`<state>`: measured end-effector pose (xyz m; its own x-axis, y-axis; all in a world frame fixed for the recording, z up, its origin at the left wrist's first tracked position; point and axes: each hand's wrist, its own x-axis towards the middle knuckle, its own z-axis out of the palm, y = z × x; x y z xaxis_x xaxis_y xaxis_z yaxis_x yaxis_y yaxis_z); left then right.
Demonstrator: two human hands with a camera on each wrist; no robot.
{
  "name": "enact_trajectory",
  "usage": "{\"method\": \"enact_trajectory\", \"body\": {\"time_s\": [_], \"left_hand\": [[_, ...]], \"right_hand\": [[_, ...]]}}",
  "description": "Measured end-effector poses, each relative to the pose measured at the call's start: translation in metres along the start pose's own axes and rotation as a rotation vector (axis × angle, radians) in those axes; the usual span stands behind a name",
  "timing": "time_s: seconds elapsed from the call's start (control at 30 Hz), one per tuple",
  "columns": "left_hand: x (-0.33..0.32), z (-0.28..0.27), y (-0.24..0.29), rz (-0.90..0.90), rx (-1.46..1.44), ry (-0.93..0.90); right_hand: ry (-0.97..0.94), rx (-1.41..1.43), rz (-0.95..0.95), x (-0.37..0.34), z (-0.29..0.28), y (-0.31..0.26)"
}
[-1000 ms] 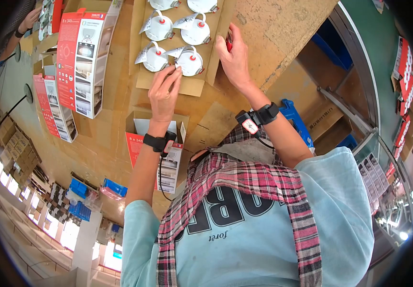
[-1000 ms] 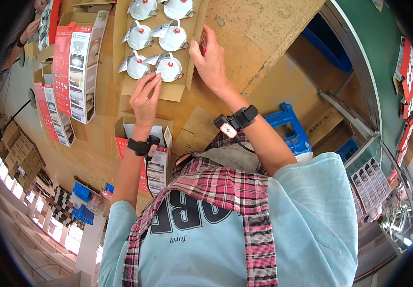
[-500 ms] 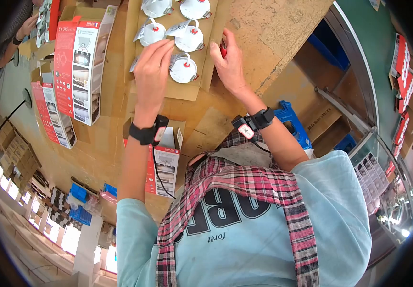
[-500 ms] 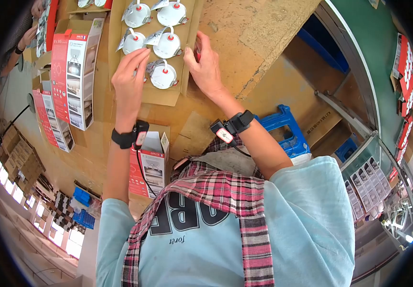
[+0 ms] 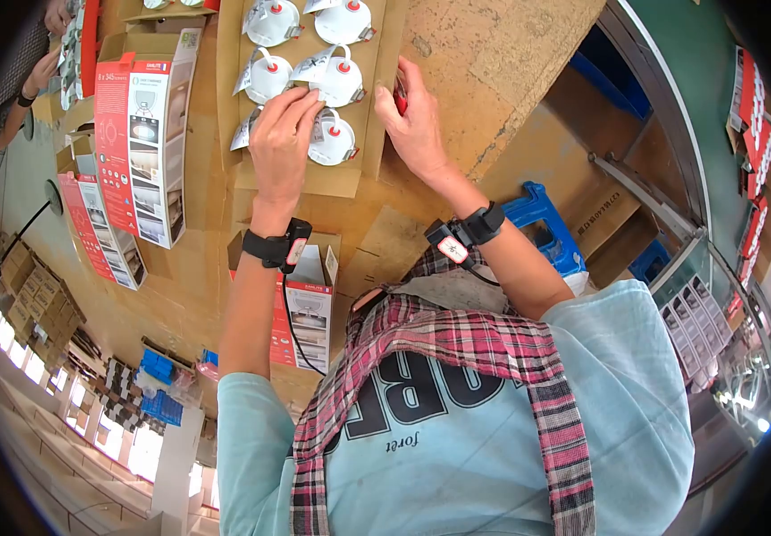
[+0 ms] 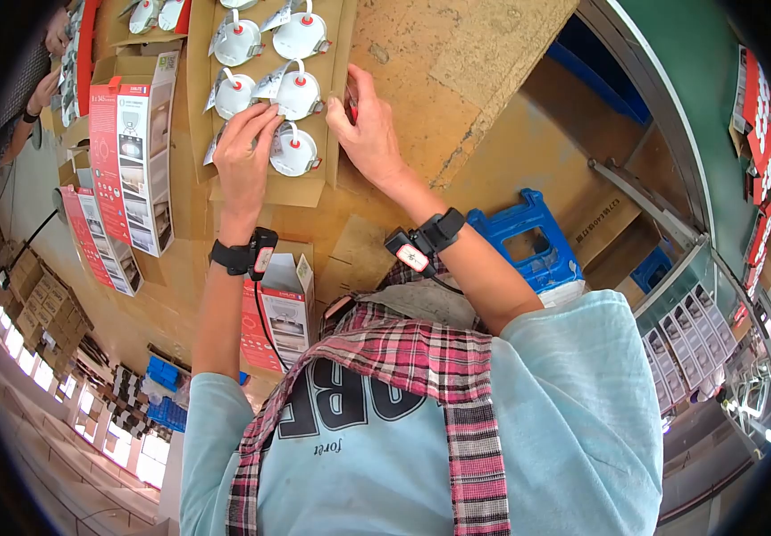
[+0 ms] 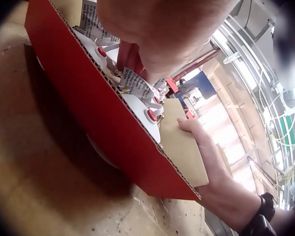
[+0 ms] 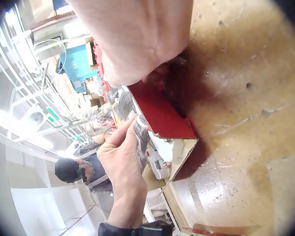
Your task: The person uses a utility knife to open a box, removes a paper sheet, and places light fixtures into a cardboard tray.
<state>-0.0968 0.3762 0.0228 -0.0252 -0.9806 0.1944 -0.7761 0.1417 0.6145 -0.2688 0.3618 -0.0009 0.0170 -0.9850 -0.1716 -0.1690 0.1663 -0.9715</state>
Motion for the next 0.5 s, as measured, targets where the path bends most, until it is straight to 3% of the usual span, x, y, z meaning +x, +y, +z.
{"method": "enact_trajectory", "body": {"time_s": [0.5], "left_hand": [[0.0016,0.0009,-0.0016,0.005,0.006,-0.043]], "right_hand": [[-0.015,0.057,0.016,-0.0006,0.0007,0.0007]]}}
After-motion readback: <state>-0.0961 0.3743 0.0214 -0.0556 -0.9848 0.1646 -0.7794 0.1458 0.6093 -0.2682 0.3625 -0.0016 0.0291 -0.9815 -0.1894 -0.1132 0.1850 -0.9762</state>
